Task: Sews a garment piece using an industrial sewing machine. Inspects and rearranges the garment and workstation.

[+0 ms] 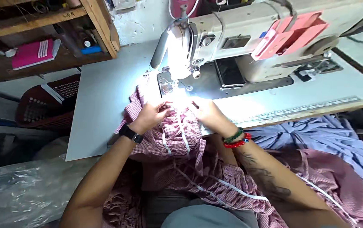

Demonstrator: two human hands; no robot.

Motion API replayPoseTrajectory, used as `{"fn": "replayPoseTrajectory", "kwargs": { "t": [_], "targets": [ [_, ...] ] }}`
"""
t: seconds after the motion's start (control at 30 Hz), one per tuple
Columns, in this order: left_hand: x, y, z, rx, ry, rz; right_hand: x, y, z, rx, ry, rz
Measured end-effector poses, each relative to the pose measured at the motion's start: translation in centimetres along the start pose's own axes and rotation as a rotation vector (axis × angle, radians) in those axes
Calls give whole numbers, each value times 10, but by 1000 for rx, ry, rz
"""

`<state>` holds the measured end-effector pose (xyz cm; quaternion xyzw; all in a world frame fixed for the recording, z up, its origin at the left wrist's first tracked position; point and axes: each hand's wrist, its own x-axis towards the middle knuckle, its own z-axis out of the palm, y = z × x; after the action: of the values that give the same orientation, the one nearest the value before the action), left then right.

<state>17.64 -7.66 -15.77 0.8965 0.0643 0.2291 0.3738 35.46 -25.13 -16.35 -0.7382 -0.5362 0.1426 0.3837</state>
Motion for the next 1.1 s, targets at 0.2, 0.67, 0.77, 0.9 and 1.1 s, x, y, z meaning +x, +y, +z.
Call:
{"fn": "replayPoseTrajectory", "kwargs": {
  "t": [0.2,0.67,0.77,0.9,1.1],
  "targets": [
    [41,8,9,486,-132,-327,22,17,-16,-63,-74,-36],
    [19,-1,31,630,42,153,74,38,-16,-456,-246,-319],
    [9,0,40,662,-114,-1,87,36,-17,-487,-282,-318],
    [18,0,42,675,-132,-138,93,48,-12,-435,-176,-323],
    [35,-7,42,660,-157,-146,90,33,-16,-377,-173,41]
  ]
}}
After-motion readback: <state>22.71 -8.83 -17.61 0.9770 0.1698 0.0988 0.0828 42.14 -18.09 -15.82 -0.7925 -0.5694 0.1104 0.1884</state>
